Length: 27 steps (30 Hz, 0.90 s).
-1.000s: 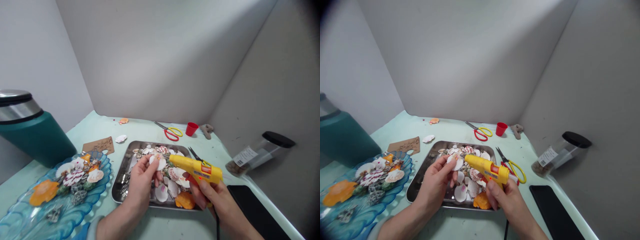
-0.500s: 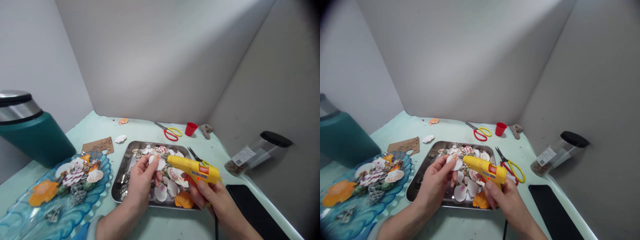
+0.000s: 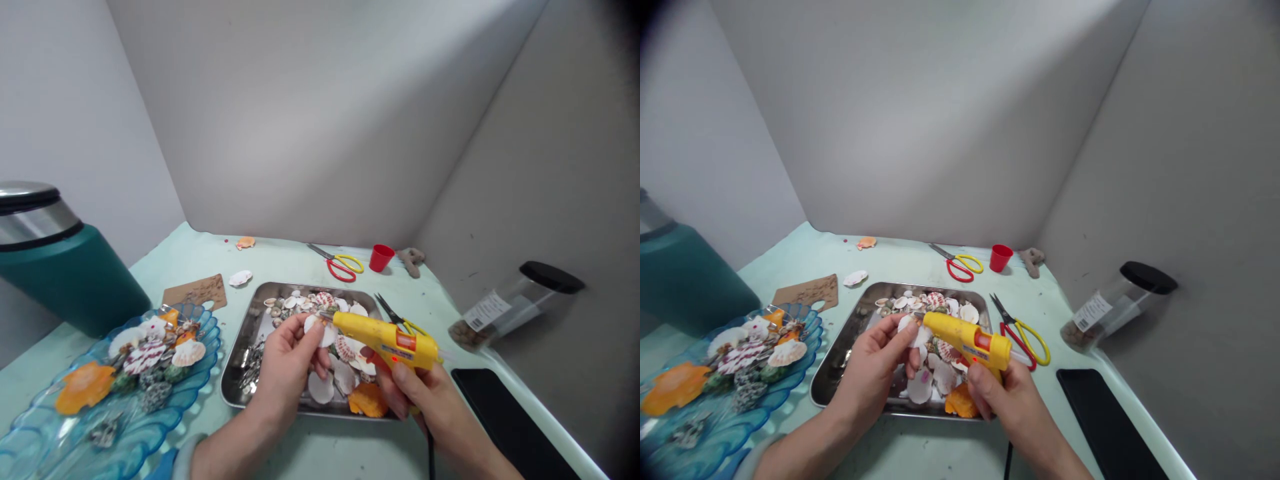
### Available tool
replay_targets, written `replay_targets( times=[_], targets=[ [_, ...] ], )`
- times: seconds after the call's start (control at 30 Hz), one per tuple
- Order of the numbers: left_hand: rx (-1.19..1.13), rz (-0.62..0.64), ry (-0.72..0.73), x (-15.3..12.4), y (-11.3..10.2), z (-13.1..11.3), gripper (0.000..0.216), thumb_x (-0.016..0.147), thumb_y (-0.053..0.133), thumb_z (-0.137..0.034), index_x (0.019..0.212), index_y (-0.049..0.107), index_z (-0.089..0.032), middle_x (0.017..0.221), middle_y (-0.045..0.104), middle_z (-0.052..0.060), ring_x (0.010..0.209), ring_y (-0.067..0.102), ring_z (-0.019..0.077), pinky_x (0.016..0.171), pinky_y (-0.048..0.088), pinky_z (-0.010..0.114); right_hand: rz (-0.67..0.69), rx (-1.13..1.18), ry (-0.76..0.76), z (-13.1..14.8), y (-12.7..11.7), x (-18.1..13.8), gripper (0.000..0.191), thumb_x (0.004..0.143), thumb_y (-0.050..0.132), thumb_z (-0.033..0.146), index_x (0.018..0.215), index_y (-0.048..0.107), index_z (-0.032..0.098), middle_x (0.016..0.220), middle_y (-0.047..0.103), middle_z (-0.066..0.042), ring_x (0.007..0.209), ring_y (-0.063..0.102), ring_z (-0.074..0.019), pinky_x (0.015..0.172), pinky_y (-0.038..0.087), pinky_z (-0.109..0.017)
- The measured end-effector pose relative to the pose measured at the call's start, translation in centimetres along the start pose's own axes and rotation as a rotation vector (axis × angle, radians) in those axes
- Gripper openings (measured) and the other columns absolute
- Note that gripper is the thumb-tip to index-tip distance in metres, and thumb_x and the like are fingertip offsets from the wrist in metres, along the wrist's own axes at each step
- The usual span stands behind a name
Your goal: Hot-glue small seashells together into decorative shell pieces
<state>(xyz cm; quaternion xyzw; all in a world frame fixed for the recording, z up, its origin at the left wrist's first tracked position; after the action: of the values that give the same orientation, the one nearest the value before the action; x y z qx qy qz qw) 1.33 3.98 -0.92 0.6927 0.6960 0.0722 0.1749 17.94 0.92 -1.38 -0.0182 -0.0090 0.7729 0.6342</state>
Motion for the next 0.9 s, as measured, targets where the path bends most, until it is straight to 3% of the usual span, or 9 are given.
replay_targets(
  times=[0.67, 0.9],
  targets=[
    [0.058, 0.016, 0.036, 0.06, 0.09, 0.0, 0.026, 0.075, 0.065, -0.036, 0.086, 0.059, -0.014, 0.046, 0.059, -0.002, 0.038, 0.049, 0.0084, 0.041, 0.04, 0.018, 0.002, -0.002, -0.004, -0.22, 0.05, -0.02, 0.049, 0.08, 0.052, 0.061, 0.055, 0.044, 0.019, 0.045, 0.039, 0.004, 0.044, 0.032, -0.01, 0.047, 0.026, -0.026],
    [-0.034, -0.013, 0.015, 0.34, -0.44, 0.28, 0.023, 0.076, 0.063, -0.035, 0.083, 0.054, -0.016, 0.048, 0.058, -0.003, 0.039, 0.048, 0.007, 0.042, 0.039, 0.016, -0.013, -0.006, -0.045, -0.1, -0.13, -0.01, 0.052, 0.084, 0.047, 0.059, 0.051, 0.042, 0.019, 0.045, 0.037, 0.004, 0.044, 0.033, -0.0099, 0.046, 0.026, -0.026]
  ],
)
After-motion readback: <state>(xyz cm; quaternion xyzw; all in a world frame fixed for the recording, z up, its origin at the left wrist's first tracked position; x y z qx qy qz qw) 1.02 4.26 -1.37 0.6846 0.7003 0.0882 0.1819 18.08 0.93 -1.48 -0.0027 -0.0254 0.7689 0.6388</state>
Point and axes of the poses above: each hand's wrist, its own x-axis towards the middle knuckle, its own y-axis out of the palm, z = x × y, the point moved 6 cm from there along x, towards the middle knuckle
